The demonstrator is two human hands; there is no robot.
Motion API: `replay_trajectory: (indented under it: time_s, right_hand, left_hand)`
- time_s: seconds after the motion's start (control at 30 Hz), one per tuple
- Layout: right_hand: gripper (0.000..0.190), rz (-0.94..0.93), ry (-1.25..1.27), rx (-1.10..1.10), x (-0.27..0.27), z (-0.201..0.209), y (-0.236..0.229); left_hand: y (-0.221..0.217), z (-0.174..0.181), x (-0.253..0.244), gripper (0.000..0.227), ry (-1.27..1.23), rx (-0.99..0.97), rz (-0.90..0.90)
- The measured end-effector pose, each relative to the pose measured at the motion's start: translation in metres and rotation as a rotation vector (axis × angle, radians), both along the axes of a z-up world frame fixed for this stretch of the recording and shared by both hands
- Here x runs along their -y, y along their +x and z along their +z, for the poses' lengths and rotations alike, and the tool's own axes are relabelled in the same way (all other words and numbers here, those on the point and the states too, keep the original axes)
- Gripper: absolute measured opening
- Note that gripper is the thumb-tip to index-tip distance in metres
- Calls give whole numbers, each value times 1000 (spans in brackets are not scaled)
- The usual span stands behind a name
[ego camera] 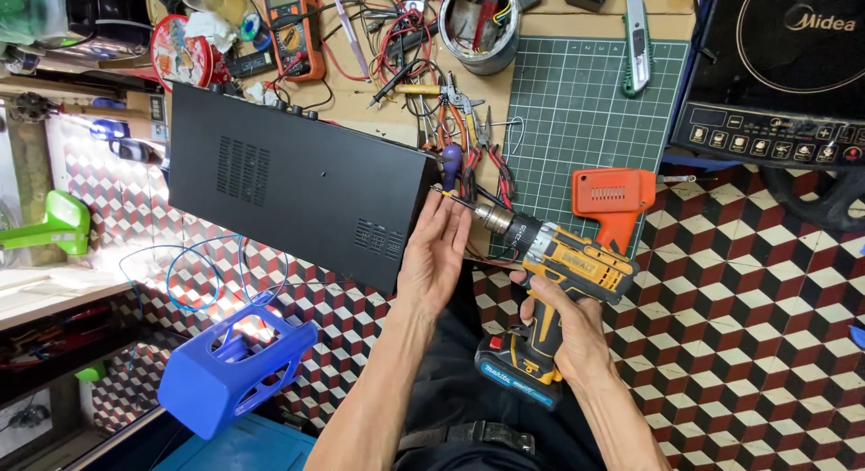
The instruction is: Opening the casing of an electronic amplifier, inspecting it, and screwing the cover back on.
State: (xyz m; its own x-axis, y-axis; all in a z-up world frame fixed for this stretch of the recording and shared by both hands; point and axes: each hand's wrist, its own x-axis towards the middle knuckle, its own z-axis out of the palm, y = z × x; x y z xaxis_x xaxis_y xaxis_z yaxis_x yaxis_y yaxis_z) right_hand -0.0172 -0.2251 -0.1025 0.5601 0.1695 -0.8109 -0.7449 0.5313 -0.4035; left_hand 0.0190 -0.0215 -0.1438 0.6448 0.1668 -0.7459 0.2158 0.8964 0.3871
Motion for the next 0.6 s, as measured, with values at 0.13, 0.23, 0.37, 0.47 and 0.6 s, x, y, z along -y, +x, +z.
replay_trajectory:
  time_s: [0.13,0.23,0.37,0.47,0.6]
  right_hand:
    - [29,-1,16,33,-1,-4,0]
    - [30,-4,22,43,-2,-5,1]
    - [33,-4,28,37,-2,-6,2]
    - [33,0,13,-10,-1,-5,4]
    - [34,16,3,-6,-1,-3,6]
  left_hand:
    - [0,0,0,64,-4,4,7]
    - [0,-1,-1,64,-21,13,19]
    - [1,-4,-1,62,-37,-1,33]
    - [2,-2,1,59,-46,-5,55]
    - [2,0,1,57,-65,-4,72]
